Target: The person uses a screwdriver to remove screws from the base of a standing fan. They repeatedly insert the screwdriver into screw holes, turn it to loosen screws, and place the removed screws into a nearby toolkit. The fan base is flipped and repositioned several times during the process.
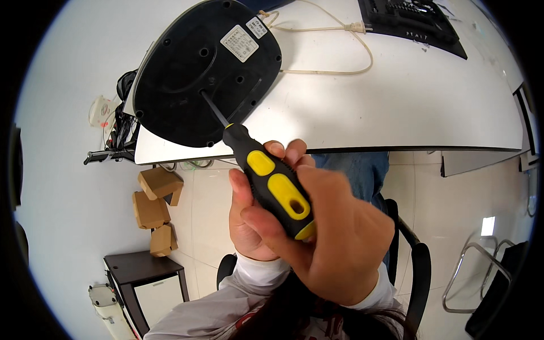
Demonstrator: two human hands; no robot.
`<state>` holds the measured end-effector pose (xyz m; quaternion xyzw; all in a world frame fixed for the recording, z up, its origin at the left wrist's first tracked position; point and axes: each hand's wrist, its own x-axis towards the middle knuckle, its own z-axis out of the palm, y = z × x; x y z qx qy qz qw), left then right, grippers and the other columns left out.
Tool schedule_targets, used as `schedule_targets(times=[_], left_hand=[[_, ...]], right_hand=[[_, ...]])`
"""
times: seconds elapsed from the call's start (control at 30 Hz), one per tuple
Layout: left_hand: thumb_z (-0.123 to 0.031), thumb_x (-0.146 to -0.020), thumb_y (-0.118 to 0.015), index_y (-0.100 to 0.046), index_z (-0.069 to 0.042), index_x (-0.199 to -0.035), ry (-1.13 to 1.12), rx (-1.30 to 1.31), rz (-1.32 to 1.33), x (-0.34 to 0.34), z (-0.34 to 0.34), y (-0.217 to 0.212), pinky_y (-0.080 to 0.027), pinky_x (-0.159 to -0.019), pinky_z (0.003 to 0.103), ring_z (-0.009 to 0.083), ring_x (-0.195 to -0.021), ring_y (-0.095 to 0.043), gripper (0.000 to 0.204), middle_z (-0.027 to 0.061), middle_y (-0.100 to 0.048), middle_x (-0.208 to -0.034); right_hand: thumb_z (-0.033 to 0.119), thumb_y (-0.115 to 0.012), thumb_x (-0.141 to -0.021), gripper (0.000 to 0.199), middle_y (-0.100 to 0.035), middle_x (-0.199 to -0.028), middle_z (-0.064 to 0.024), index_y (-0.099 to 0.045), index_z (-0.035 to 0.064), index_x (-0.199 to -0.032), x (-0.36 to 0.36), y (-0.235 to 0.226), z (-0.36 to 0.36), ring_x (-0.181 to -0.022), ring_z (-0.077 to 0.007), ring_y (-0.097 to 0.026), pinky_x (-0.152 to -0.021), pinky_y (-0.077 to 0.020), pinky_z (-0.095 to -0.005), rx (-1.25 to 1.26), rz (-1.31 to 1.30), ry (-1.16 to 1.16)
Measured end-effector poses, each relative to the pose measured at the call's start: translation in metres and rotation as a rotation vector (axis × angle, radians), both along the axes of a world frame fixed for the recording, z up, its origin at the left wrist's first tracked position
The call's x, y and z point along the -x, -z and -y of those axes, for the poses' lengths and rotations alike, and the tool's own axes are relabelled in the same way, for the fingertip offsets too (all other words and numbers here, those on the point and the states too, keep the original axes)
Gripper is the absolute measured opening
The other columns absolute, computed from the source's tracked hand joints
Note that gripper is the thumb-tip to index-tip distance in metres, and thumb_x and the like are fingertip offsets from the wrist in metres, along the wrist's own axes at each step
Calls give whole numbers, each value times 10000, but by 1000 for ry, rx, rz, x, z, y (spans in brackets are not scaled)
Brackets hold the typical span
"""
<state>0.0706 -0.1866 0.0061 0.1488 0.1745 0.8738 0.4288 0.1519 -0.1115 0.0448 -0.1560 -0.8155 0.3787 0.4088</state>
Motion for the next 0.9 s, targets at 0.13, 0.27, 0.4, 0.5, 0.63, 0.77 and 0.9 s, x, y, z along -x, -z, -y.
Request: schedule_targets(times=[0.13, 0.27, 0.4, 0.5, 0.63, 0.77, 0.9], left_hand=[[-407, -847, -635, -371, -5, -1304, -18, 86, -41, -5, 3, -9, -397, -930, 279, 149, -1082, -489, 663, 89, -444, -1201], [-429, -827, -651, -368, -3, -1257, -50, 48, 1, -12, 5, -8, -422, -922, 317, 184, -1077, -492, 668, 109, -426, -1183], [-446, -822, -652, -378, -1, -1223, -9, 204, -99, -4, 7, -13, -429, -912, 323, 202, -1087, -482, 660, 114, -422, -1155], [-452, -810, -665, -380, 3, -1225, -91, 133, 12, -9, 8, -11, -419, -921, 336, 207, -1079, -475, 679, 118, -438, -1118], [-443, -804, -659, -317, 11, -1303, -101, -4, 23, -6, 8, 7, -414, -924, 330, 216, -1096, -466, 756, 150, -462, -1139], [-377, -810, -617, -275, -24, -1359, -120, 80, -10, -6, 14, -13, -422, -911, 348, 228, -1097, -438, 737, 159, -374, -1247], [-527, -861, -525, -339, -39, -1330, -145, -104, 79, -16, 3, -19, -439, -819, 330, 196, -1013, -424, 702, 138, -380, -1216]], right_hand=[[222, -734, -752, 399, -589, -840, -129, -590, 20, -1065, -2, -2, -1, -671, -216, -585, -541, -449, -263, -140, -36, 1], [21, -716, -694, 351, -530, -982, -111, -658, 117, -1027, -6, -9, 8, -774, -221, -570, -518, -425, -244, -121, -16, -34], [180, -788, -657, 462, -533, -994, -98, -608, 78, -1070, 0, -3, 1, -812, -212, -557, -513, -403, -218, -229, -119, -41], [410, -786, -651, 630, -552, -952, -115, -540, 24, -1084, 1, -4, 5, -735, -202, -560, -515, -420, -224, -65, -143, -54], [397, -792, -660, 606, -560, -877, -87, -557, 25, -1075, 7, 4, 13, -599, -180, -549, -503, -432, -232, -53, -137, 46], [186, -826, -559, 453, -539, -884, -69, -668, 173, -984, 0, -5, 11, -667, -162, -544, -489, -386, -220, -132, -71, 59], [95, -831, -488, 407, -516, -935, -68, -708, 273, -833, 1, -7, 16, -766, -170, -535, -494, -339, -219, -118, -175, 61]])
